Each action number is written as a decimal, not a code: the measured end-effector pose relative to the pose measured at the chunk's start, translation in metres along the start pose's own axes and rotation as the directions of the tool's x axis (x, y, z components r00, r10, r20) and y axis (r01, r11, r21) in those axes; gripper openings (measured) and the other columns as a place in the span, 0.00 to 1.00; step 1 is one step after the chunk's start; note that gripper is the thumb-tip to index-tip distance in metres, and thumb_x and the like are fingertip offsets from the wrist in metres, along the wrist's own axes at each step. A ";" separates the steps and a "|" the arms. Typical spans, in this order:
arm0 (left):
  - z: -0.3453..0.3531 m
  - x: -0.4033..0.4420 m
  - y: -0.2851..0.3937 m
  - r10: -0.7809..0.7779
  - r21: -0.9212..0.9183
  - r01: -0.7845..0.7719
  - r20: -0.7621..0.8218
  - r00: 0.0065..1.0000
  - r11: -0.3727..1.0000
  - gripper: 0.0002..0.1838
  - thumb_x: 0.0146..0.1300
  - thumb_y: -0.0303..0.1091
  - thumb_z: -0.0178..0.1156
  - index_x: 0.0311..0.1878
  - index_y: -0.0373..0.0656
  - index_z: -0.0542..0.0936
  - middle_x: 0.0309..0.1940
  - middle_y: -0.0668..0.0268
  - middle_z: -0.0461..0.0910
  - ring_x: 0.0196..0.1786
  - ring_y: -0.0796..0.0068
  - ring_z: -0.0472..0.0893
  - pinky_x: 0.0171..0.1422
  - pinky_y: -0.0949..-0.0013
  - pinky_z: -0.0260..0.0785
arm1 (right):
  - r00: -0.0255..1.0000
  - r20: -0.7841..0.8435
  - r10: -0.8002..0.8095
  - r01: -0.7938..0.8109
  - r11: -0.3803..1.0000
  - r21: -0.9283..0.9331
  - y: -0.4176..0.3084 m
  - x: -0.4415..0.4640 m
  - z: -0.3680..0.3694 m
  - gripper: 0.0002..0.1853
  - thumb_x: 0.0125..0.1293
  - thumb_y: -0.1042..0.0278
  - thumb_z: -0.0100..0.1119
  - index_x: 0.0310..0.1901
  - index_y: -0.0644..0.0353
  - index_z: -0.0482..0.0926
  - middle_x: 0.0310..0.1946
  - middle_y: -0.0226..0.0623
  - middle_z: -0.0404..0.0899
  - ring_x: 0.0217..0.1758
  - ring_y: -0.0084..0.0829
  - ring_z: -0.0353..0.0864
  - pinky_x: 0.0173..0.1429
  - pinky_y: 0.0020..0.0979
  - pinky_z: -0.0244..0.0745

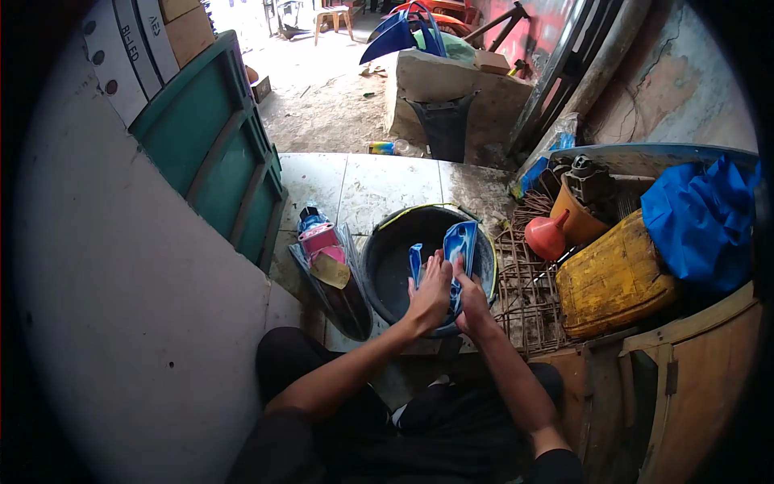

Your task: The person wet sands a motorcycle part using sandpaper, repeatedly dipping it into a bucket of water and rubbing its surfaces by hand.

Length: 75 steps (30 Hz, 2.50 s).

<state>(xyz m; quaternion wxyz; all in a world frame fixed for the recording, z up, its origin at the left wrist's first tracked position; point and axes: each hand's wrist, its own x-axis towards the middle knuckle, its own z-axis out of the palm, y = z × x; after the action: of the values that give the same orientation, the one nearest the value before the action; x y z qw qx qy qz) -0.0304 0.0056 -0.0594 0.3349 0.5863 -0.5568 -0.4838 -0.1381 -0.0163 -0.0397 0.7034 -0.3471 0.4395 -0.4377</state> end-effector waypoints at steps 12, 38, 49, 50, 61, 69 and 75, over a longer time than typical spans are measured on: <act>0.011 -0.018 -0.002 0.077 0.174 -0.085 0.050 0.996 0.981 0.39 0.78 0.58 0.20 0.80 0.39 0.40 0.82 0.54 0.39 0.83 0.59 0.41 0.79 0.36 0.27 | 0.997 -0.019 0.072 -0.071 0.995 0.076 0.003 0.011 -0.022 0.23 0.77 0.49 0.49 0.62 0.58 0.74 0.55 0.39 0.80 0.58 0.33 0.80 0.64 0.36 0.74; -0.002 0.013 -0.010 -0.069 0.016 0.069 0.028 0.997 0.998 0.40 0.77 0.61 0.20 0.81 0.42 0.40 0.83 0.59 0.38 0.84 0.63 0.38 0.80 0.40 0.28 | 0.996 0.060 0.060 -0.066 0.992 0.108 0.010 0.004 0.000 0.22 0.76 0.46 0.51 0.56 0.56 0.77 0.50 0.37 0.82 0.52 0.34 0.82 0.58 0.39 0.78; 0.016 -0.022 0.007 0.021 -0.139 -0.022 -0.012 1.000 0.990 0.41 0.75 0.65 0.15 0.81 0.50 0.44 0.80 0.57 0.52 0.82 0.57 0.46 0.78 0.37 0.26 | 0.996 -0.016 0.089 -0.086 0.983 0.162 0.007 0.023 -0.026 0.21 0.74 0.47 0.56 0.51 0.59 0.79 0.43 0.34 0.82 0.46 0.29 0.82 0.56 0.33 0.74; 0.025 -0.026 0.003 0.065 -0.064 -0.070 -0.066 0.996 0.996 0.41 0.75 0.66 0.15 0.81 0.50 0.45 0.80 0.59 0.53 0.82 0.57 0.47 0.79 0.37 0.27 | 0.993 -0.047 0.111 -0.105 0.988 0.113 0.004 0.022 -0.032 0.22 0.74 0.47 0.56 0.52 0.59 0.79 0.46 0.34 0.82 0.50 0.29 0.80 0.60 0.34 0.71; -0.002 0.001 -0.002 -0.006 0.040 0.005 0.012 1.000 0.999 0.37 0.78 0.58 0.20 0.81 0.43 0.41 0.83 0.62 0.38 0.84 0.65 0.37 0.79 0.36 0.28 | 0.997 -0.070 0.033 -0.026 0.995 0.099 0.012 0.012 -0.010 0.20 0.76 0.49 0.52 0.54 0.58 0.79 0.48 0.36 0.83 0.50 0.31 0.83 0.56 0.36 0.79; -0.005 0.005 0.001 -0.006 0.095 0.007 -0.014 1.000 0.995 0.37 0.78 0.58 0.22 0.81 0.43 0.46 0.82 0.61 0.43 0.84 0.65 0.39 0.79 0.39 0.30 | 0.996 -0.009 0.087 -0.086 0.989 0.119 -0.001 -0.001 0.003 0.20 0.75 0.50 0.54 0.54 0.60 0.79 0.49 0.32 0.80 0.52 0.26 0.78 0.59 0.31 0.71; 0.015 -0.028 0.016 0.127 0.032 -0.126 -0.059 0.990 0.992 0.34 0.80 0.53 0.20 0.80 0.43 0.50 0.82 0.59 0.44 0.83 0.63 0.44 0.78 0.35 0.30 | 0.994 -0.102 0.036 -0.026 0.995 0.098 -0.019 0.005 -0.011 0.19 0.76 0.54 0.53 0.55 0.60 0.80 0.48 0.32 0.82 0.50 0.24 0.80 0.56 0.29 0.73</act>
<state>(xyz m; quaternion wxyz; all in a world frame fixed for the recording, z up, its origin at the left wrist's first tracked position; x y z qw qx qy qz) -0.0472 0.0324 -0.0440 0.3734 0.5689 -0.5893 -0.4355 -0.1527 -0.0293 -0.0282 0.7023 -0.2827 0.4592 -0.4649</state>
